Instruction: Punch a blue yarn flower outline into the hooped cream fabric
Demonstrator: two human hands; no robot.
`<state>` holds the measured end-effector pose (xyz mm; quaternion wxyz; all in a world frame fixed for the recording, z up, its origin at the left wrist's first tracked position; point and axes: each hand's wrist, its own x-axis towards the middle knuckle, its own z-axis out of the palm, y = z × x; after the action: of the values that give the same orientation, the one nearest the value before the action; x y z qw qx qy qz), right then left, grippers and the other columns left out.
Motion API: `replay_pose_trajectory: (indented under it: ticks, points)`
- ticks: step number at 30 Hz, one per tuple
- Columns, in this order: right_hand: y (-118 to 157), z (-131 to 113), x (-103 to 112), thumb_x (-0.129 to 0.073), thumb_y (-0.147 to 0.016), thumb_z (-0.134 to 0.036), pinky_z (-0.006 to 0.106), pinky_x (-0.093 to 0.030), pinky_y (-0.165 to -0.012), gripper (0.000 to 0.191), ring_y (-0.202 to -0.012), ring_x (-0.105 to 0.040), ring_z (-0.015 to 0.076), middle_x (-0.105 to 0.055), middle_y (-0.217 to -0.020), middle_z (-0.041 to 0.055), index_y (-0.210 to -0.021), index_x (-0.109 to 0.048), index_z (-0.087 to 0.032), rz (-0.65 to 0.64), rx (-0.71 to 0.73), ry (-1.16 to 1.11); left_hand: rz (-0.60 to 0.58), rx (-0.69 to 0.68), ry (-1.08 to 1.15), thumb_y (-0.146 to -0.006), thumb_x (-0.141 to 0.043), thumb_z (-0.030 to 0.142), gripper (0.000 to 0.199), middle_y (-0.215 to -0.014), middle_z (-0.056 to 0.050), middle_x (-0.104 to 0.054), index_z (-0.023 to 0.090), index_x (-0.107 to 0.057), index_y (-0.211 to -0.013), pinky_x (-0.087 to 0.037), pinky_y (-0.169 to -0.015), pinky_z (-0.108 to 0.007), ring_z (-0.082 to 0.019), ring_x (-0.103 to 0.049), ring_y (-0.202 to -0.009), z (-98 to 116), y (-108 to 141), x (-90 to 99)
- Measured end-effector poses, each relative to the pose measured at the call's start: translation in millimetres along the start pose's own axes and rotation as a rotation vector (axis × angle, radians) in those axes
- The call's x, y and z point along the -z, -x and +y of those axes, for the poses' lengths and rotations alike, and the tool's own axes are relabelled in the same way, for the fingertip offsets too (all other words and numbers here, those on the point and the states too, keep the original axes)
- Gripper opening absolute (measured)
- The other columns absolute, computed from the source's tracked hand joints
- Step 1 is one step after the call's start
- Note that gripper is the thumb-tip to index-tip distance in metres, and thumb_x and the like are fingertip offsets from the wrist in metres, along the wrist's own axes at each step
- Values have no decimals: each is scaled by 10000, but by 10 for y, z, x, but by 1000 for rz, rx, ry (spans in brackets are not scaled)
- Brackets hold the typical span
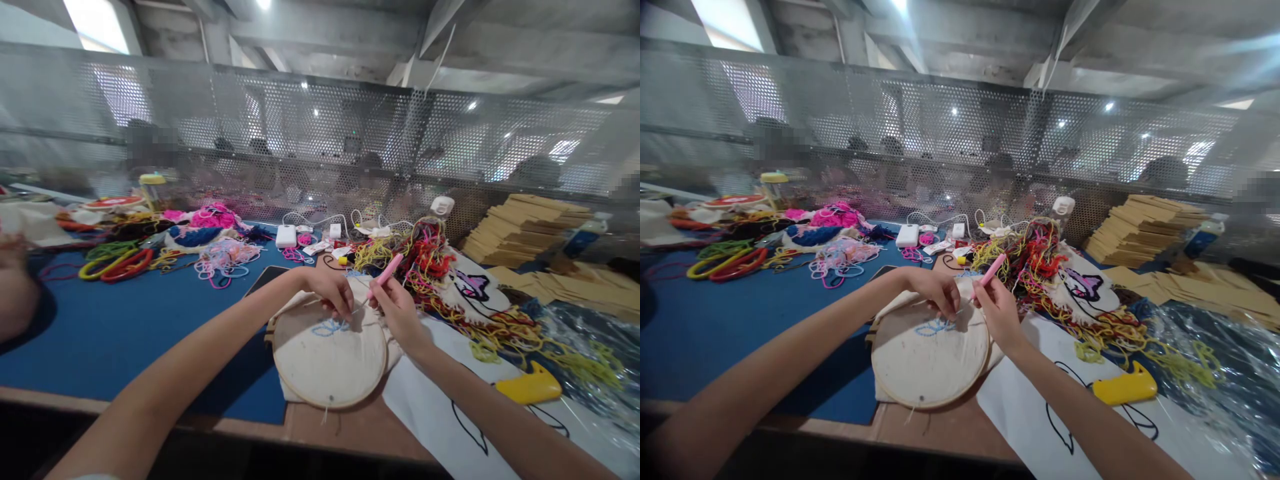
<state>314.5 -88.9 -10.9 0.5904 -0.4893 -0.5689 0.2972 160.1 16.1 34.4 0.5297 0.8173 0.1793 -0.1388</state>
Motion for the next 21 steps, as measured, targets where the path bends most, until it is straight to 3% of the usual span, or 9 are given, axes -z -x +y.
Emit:
replay_pose_trajectory:
  ticks: [17,21]
  points:
    - [2,14,3,-544,-815,-465,237,-416,-554,279,-596,-516,128,-575,-680,2,-779,-533,-188,-12,5,36,8,21,-4,-614,-733,310,142,-536,-11,-620,176,-710,-657,-336,-438,-215,-104,-495,-471,-36,0,18]
    - [12,-11,-12,-536,-820,-448,236,-423,-573,260,-607,-509,128,-554,-674,-6,-776,-521,-192,-42,-3,-15,87,-8,11,-628,-712,257,166,-651,-14,-669,196,-723,-783,-382,-490,-213,-112,-536,-548,0,32,54]
